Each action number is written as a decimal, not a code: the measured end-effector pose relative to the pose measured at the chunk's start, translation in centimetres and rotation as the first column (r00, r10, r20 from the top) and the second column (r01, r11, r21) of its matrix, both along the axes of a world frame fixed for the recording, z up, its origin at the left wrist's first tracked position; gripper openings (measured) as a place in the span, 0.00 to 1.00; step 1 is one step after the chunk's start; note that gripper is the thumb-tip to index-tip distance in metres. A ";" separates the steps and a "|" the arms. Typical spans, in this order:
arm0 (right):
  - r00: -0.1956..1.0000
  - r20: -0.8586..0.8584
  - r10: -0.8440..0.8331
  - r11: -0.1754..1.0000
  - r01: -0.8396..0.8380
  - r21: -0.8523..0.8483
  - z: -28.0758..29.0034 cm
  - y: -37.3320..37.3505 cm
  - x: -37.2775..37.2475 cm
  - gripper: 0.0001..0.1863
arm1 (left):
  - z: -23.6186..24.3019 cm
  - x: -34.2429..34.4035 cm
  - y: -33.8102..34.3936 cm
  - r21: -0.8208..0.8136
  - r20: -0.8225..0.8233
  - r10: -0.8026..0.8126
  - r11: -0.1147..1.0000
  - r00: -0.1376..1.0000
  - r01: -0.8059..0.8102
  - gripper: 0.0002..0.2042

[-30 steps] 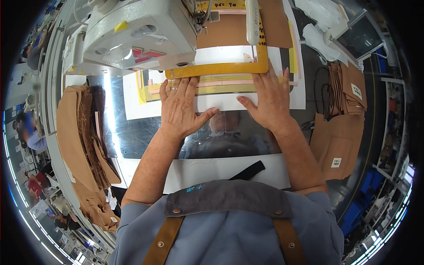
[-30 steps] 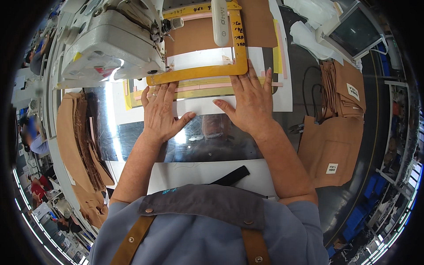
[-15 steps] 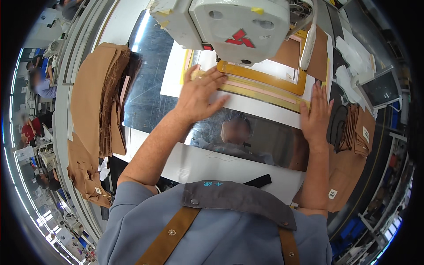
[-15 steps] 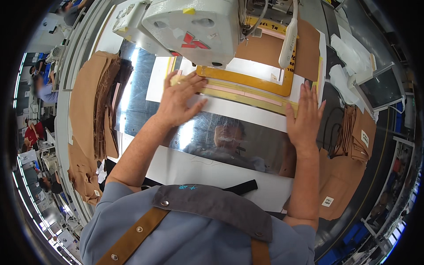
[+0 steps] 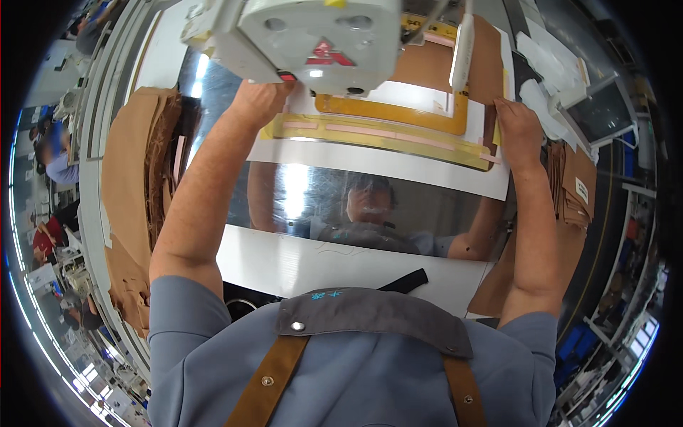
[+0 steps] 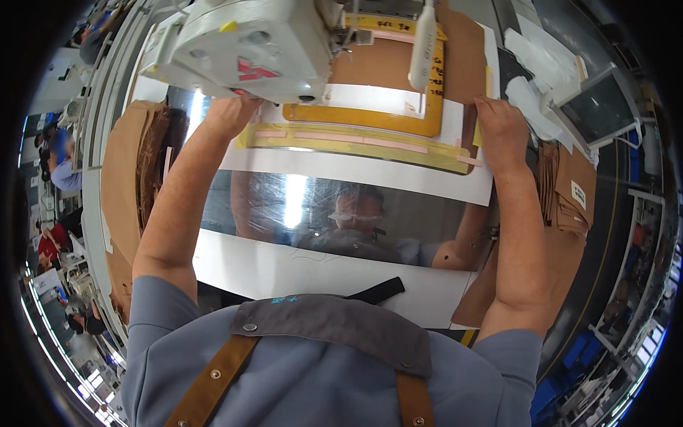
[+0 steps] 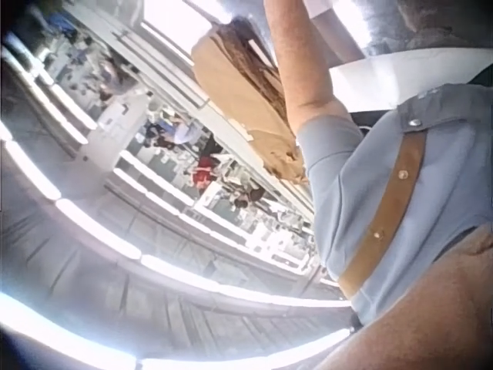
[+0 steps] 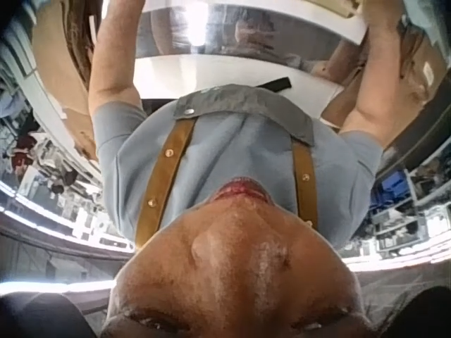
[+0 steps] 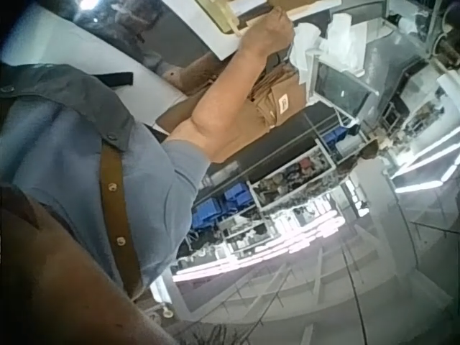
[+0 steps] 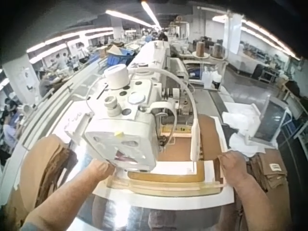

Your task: The recorder uses an industrial sewing machine to attach pockets to leather fabric panels.

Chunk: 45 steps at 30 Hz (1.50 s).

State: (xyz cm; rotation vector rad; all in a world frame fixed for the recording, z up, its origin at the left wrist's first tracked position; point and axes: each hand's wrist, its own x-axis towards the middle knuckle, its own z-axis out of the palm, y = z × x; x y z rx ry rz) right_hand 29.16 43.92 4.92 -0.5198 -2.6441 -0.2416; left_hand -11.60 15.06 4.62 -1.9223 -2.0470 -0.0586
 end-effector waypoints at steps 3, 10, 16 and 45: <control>0.997 0.080 -0.023 0.998 0.018 0.064 0.2 0.3 -0.3 0.13 | 0.3 0.1 0.4 0.048 0.142 0.031 0.998 0.989 -0.039 0.12; 0.998 0.066 -0.013 0.996 0.007 0.090 1.3 -1.9 0.8 0.10 | 1.4 0.6 -1.3 0.209 0.033 -0.055 0.977 0.998 0.047 0.11; 0.999 0.033 0.033 0.996 -0.036 0.085 1.9 -4.4 2.2 0.11 | 2.4 3.9 -3.1 0.142 0.094 -0.085 0.987 0.992 0.071 0.07; 0.995 0.093 -0.046 0.966 0.068 -0.250 0.5 -10.4 4.5 0.23 | 1.4 4.7 -6.7 0.156 0.175 -0.087 0.986 0.981 0.059 0.09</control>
